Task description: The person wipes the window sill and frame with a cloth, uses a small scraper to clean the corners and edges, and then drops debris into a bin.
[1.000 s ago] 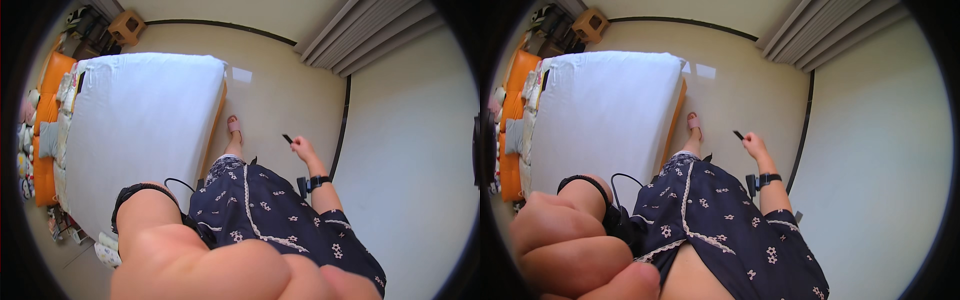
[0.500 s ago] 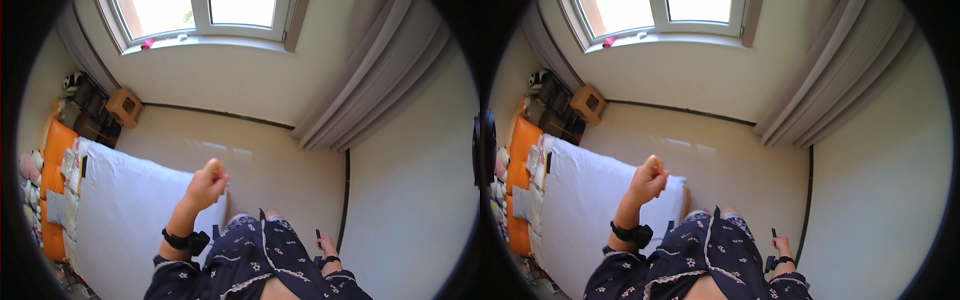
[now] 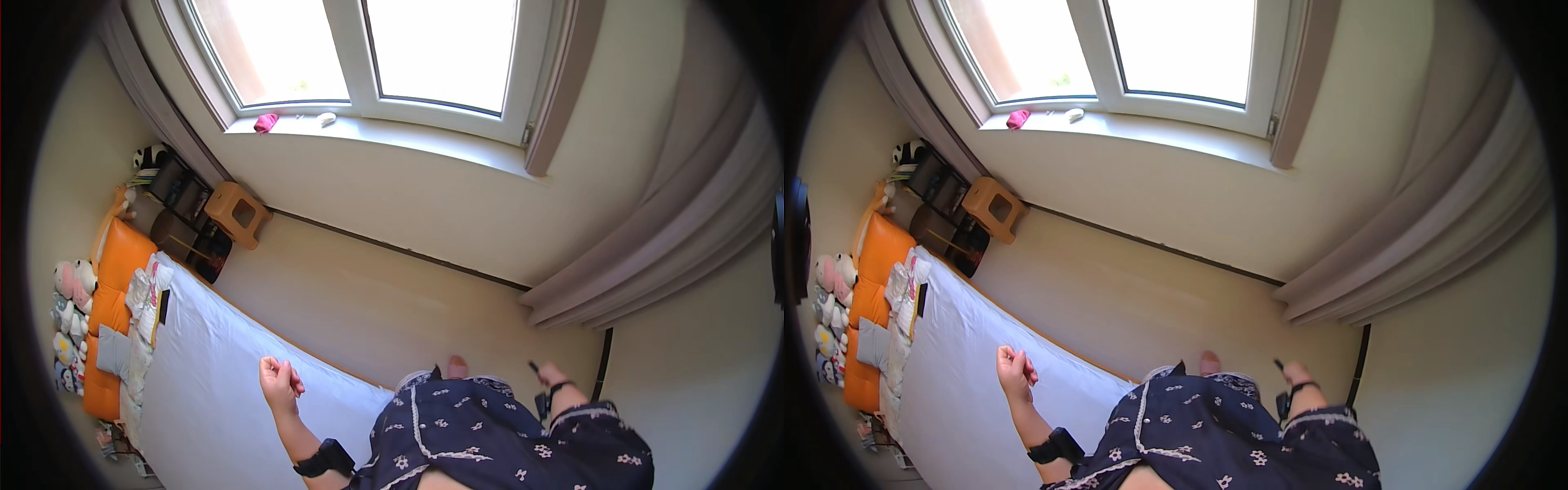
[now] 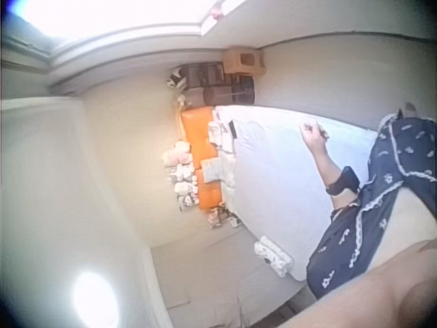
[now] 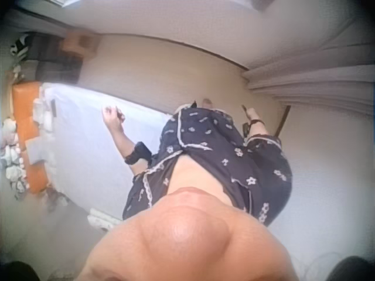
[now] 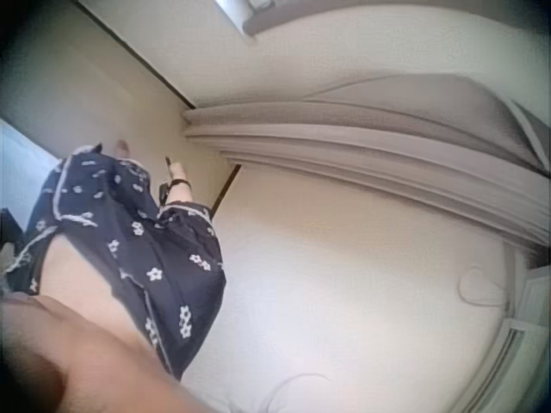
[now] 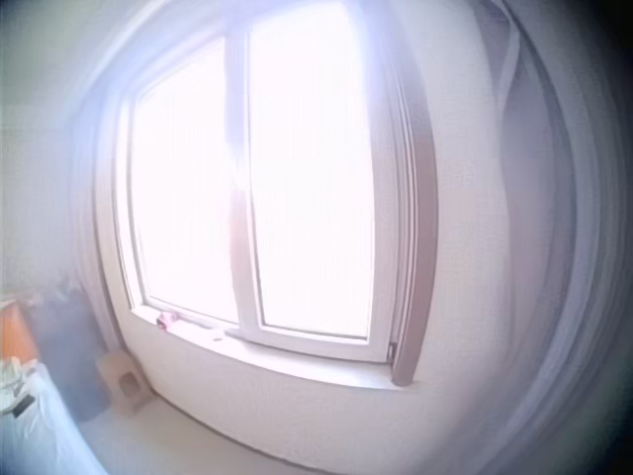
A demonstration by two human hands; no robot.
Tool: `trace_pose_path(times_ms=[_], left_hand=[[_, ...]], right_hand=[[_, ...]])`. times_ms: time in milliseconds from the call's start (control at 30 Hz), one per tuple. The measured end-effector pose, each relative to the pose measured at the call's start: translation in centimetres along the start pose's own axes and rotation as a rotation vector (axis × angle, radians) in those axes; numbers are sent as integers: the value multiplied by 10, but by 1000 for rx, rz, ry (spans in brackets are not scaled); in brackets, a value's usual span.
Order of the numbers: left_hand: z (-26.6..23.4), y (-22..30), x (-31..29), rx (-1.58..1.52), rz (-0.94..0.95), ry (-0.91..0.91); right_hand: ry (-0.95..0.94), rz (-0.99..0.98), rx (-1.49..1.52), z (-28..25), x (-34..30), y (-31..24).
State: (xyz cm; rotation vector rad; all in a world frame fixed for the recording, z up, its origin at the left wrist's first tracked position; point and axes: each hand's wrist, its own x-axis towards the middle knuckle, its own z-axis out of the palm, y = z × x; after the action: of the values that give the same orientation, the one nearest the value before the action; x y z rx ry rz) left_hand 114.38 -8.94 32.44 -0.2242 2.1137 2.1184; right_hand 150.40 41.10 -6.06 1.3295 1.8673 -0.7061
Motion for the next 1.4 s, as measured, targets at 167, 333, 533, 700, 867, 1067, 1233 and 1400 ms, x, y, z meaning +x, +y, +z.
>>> trace_pose_path(times_ms=[167, 333, 533, 700, 867, 1067, 1233, 1400], left_hand=[[13, -2, 16, -20, 12, 97], [4, -22, 64, -63, -101, 182], [-45, -15, 157, -163, -85, 230], [-89, 50, 258, -35, 24, 259], [-129, 86, 330, -67, 100, 299], [-163, 66, 394, -115, 11, 374], [-187, 66, 436, -107, -50, 496], [-227, 91, 480, -142, 43, 692]], right_hand=[[368, -426, -76, -160, 10, -236], [266, -712, 326, -195, -26, -424], [22, -894, 557, -177, -104, -576], [-181, -835, 947, -209, -139, -675], [-258, -912, 1073, -214, -190, -788], [-401, -955, 976, -200, -201, -899], [-432, -1031, 950, -206, -196, -1000], [-475, -1013, 918, -215, -200, -1120]])
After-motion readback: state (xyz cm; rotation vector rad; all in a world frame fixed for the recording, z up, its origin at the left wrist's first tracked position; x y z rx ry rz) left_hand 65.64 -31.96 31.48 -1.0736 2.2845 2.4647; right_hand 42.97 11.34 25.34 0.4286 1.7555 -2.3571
